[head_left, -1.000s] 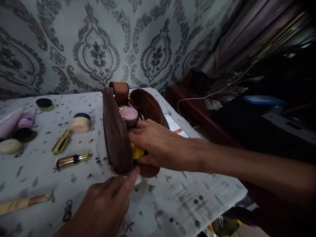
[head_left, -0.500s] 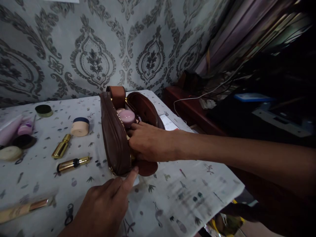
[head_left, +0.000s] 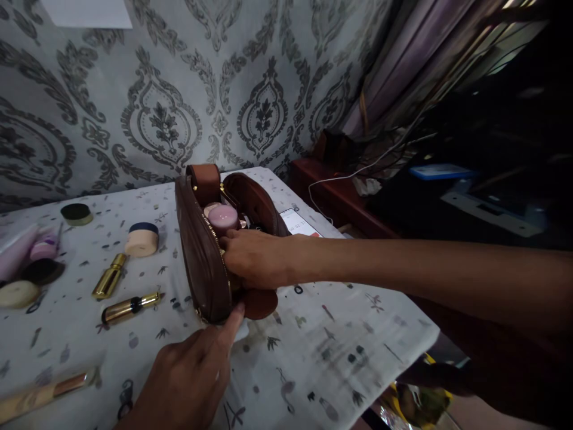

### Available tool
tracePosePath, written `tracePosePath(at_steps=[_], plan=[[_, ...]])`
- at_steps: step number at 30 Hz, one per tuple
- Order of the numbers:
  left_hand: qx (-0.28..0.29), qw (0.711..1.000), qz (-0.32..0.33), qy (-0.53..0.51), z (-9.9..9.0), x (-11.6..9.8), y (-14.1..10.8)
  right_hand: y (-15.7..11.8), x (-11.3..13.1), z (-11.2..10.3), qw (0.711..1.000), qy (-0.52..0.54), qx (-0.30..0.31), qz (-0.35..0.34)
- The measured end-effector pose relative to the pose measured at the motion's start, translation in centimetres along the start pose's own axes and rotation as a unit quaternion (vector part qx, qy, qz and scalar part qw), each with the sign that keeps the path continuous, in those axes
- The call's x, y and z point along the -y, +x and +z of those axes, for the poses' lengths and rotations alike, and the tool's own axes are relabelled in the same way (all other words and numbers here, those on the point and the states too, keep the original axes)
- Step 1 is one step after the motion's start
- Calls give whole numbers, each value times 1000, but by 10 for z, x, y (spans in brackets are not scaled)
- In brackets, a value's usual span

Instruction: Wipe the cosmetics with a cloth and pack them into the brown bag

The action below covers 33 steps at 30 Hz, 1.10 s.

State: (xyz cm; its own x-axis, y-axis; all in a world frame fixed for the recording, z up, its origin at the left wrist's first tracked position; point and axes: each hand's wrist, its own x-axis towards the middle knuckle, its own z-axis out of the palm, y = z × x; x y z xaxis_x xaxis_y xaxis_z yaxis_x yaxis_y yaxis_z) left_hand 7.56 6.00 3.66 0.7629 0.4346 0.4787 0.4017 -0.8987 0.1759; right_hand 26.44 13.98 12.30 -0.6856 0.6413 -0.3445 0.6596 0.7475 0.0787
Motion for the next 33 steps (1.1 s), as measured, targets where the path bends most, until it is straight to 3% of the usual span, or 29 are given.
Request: tracePosePath(at_steps=[8,14,20,26,30,33], plan=[[0,1000,-4,-18,1,-1,-1,-1,7,2,1000,6,9,29],[-2,1000,-8,-17,-1,0,1,3,3,3,1000,1,9,4],[1,1000,-17,-10,0,-1,-4,-12,-14,-23,999,25,17,-43],[10,1000,-20,-13,-1,0,-2,-40,-21,-42,998,31,-55,-22],[-6,998,-21,-53,-16,-2,-2,-62,-16,-34,984,98,-150,18],[-22,994,-74,-83,-33,-12,-15,-73,-11,-25,972,121,-197,28]])
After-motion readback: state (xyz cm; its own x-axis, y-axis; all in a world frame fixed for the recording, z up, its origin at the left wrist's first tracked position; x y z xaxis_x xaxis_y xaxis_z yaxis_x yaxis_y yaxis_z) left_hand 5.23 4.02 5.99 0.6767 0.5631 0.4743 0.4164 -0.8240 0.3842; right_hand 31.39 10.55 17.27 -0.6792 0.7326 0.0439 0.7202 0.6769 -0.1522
